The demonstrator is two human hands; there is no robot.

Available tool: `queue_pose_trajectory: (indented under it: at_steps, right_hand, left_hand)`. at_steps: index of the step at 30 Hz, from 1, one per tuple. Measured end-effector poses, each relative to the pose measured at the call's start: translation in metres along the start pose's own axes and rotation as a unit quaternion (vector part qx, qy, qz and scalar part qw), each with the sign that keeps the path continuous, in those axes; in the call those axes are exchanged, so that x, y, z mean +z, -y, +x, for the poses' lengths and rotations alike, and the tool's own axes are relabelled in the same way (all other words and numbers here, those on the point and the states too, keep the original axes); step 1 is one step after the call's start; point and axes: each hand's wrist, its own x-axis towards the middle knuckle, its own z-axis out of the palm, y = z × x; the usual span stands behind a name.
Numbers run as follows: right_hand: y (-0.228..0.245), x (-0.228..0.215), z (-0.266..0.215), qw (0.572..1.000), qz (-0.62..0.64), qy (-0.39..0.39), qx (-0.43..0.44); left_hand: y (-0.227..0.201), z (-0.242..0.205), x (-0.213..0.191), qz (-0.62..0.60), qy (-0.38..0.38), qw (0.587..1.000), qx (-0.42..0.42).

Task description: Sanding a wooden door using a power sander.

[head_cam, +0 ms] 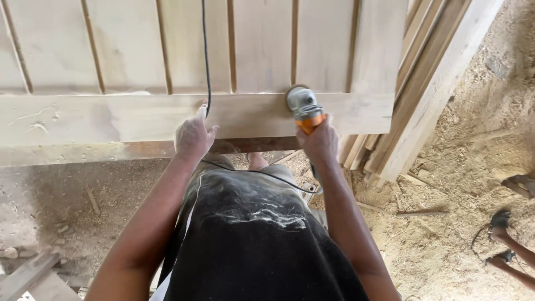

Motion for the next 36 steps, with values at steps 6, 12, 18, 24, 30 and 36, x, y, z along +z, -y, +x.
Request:
queue_pose_trajectory:
  at_steps: [6, 12, 18, 24, 30, 36]
  right_hand:
    - [0.068, 0.048, -0.042, 0.991, -0.05, 0.076, -0.102]
    - [0.064, 0.056, -0.059, 0.973, -0.088, 0.15, -0.149]
    - [0.017, 0.025, -0.039, 0.989, -0.082, 0.081, -0.091]
    - [-0.028, 0.006, -0.025, 0.994, -0.079, 0.026, -0.076]
    - [-0.075, -0.032, -0.009, 0.995, -0.102, -0.01, -0.006]
    - [-0.149, -0.057, 0.029, 0.997, -0.041, -0.049, 0.042]
  left_hand:
    - [0.069, 0.016, 0.013, -0.056, -0.036, 0.996, 0.054]
    - [0.102, 0.022, 0.017, -0.02, -0.023, 0.998, 0.053]
    - [0.063, 0.012, -0.012, -0.053, -0.007, 0.998, 0.044]
    - [0.048, 0.016, 0.011, -0.056, 0.059, 0.997, 0.008]
    - [-0.004, 0.014, 0.026, -0.065, -0.014, 0.993, 0.1]
    - [-0.045, 0.012, 0.025, -0.061, 0.028, 0.997, 0.039]
